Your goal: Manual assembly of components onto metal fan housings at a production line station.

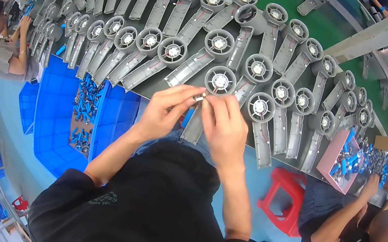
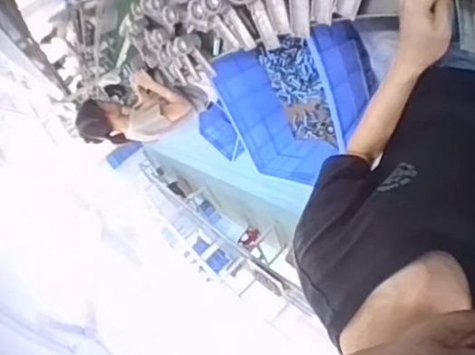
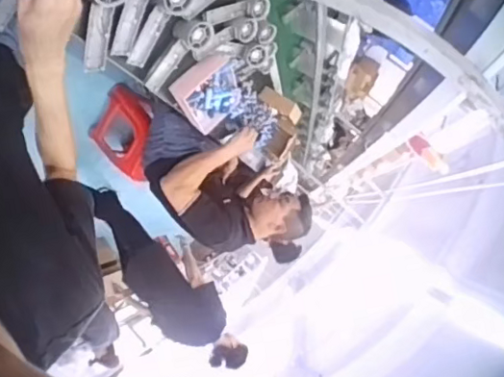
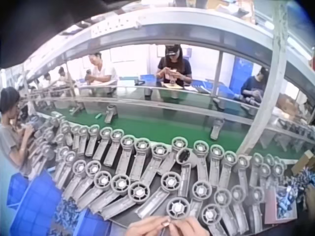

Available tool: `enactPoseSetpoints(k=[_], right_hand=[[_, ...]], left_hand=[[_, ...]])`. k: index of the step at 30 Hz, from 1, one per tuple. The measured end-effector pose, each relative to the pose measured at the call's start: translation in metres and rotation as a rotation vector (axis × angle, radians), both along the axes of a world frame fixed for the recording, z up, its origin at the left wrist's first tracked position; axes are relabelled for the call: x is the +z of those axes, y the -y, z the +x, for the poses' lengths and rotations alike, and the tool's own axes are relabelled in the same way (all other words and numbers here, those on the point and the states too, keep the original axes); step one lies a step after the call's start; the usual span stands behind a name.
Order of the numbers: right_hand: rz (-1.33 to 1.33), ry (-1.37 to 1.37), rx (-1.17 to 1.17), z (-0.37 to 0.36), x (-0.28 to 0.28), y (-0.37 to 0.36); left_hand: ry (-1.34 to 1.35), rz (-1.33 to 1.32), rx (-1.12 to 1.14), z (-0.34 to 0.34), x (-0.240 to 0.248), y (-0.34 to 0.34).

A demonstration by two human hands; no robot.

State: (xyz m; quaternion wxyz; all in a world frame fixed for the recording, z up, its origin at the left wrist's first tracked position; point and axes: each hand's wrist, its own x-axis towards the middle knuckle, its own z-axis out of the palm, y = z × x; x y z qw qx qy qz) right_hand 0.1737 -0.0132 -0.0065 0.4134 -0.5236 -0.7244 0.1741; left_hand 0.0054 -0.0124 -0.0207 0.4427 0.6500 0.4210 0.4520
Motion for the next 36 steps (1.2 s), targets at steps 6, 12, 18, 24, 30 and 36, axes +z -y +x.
enactPoseSetpoints(k=[6, 12, 18, 24, 30, 36], right_hand=[[-0.735, -0.209, -0.191, -0.001, 0.005, 0.056], [-0.798, -0.608, -0.231, 0.008, 0.053, 0.074], [-0.427, -0.050, -0.052, 0.003, 0.094, -0.094], [-0.459, 0.205, 0.100, 0.003, 0.055, -0.334], [-0.517, 0.336, 0.213, -0.051, -0.014, -0.413], [-0.560, 0.418, -0.053, 0.012, 0.038, -0.358]], left_hand=[[0.009, 0.068, 0.079, 0.002, -0.001, 0.008], [0.124, 0.170, 0.127, 0.017, 0.036, 0.001], [0.239, 0.041, 0.310, 0.008, 0.080, -0.159], [0.019, -0.122, 0.153, -0.027, 0.061, -0.393], [-0.170, -0.096, 0.268, -0.080, -0.018, -0.457], [-0.701, 0.375, 0.618, 0.005, 0.016, -0.458]])
